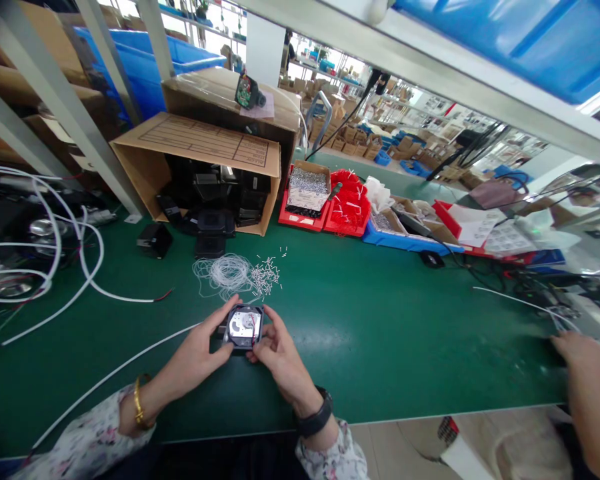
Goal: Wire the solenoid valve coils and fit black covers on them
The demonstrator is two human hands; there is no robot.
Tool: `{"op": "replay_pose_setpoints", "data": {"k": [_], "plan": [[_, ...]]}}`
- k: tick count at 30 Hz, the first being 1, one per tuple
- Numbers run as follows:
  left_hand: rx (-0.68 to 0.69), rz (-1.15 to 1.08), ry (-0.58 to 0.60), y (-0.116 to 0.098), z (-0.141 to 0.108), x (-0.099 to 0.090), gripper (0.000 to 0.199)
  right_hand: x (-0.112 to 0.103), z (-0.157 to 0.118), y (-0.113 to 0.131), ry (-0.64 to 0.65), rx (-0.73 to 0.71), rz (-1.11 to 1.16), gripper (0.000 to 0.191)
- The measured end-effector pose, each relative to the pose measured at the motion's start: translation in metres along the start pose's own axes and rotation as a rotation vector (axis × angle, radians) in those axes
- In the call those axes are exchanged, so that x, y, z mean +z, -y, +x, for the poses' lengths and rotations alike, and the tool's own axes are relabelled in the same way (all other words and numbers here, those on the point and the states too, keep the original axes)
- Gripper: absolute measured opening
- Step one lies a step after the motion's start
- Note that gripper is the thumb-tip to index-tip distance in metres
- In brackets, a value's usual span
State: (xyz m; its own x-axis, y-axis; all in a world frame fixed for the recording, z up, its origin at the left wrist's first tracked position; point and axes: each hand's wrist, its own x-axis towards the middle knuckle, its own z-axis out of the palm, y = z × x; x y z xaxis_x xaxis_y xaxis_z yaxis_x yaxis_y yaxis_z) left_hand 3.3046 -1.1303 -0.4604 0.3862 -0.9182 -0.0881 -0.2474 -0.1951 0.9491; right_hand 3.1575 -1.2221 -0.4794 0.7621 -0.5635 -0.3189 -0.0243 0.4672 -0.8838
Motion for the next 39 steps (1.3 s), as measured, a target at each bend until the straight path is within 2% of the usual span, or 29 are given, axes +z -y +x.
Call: {"op": "replay_pose_setpoints", "data": {"k": [3,5,7,9,11,13,14,16,18,20,23,27,30,32,34,36,38,39], "plan": [[0.006,0.003,-0.007,0.002,0.001,0.002,0.074,-0.009,-0.001,0.006,0.046,0.007,-0.080,0.076],[0.015,-0.001,-0.003,0.005,0.001,0.003,0.074,-0.023,0.004,0.023,0.151,0.038,-0.307,0.076],[0.050,-0.007,0.005,0.011,0.000,0.003,0.073,-0.034,0.021,0.049,0.192,0.006,-0.624,0.064],[0.112,0.002,0.006,0.020,-0.001,0.003,0.073,-0.031,0.051,0.077,0.083,-0.143,-0.920,0.042],[0.179,0.028,0.000,0.029,-0.001,0.004,0.073,-0.007,0.089,0.098,-0.032,-0.286,-1.164,0.026],[0.232,0.053,0.001,0.037,-0.001,0.004,0.076,0.034,0.128,0.105,-0.053,-0.337,-1.303,0.023],[0.251,0.062,0.004,0.040,0.000,0.004,0.078,0.057,0.146,0.104,-0.067,-0.346,-1.355,0.026],[0.281,0.076,-0.001,0.047,0.002,0.004,0.079,0.099,0.175,0.093,-0.160,-0.354,-1.456,0.048],[0.302,0.096,-0.013,0.055,0.005,0.006,0.078,0.131,0.197,0.078,-0.232,-0.348,-1.541,0.065],[0.298,0.121,-0.012,0.064,0.009,0.008,0.078,0.149,0.211,0.065,-0.269,-0.340,-1.598,0.066],[0.255,0.174,0.006,0.077,0.012,0.014,0.080,0.159,0.222,0.052,-0.307,-0.317,-1.636,0.056],[0.211,0.217,0.006,0.078,0.008,0.017,0.076,0.160,0.224,0.048,-0.331,-0.249,-1.604,0.053],[0.209,0.183,0.008,0.061,0.006,0.009,0.074,0.155,0.221,0.060,-0.291,-0.183,-1.522,0.054],[0.222,0.128,0.025,0.048,0.006,0.001,0.075,0.145,0.214,0.077,-0.201,-0.153,-1.429,0.051],[0.213,0.071,0.037,0.038,0.006,-0.005,0.077,0.129,0.200,0.097,-0.087,-0.156,-1.314,0.044],[0.173,0.015,0.046,0.035,0.007,-0.008,0.079,0.103,0.176,0.115,-0.016,-0.204,-1.196,0.035],[0.126,-0.061,0.044,0.037,0.008,-0.007,0.085,0.069,0.146,0.125,-0.001,-0.298,-1.056,0.034],[0.103,-0.109,0.035,0.038,0.009,-0.006,0.088,0.050,0.128,0.127,0.019,-0.389,-0.907,0.038]]}}
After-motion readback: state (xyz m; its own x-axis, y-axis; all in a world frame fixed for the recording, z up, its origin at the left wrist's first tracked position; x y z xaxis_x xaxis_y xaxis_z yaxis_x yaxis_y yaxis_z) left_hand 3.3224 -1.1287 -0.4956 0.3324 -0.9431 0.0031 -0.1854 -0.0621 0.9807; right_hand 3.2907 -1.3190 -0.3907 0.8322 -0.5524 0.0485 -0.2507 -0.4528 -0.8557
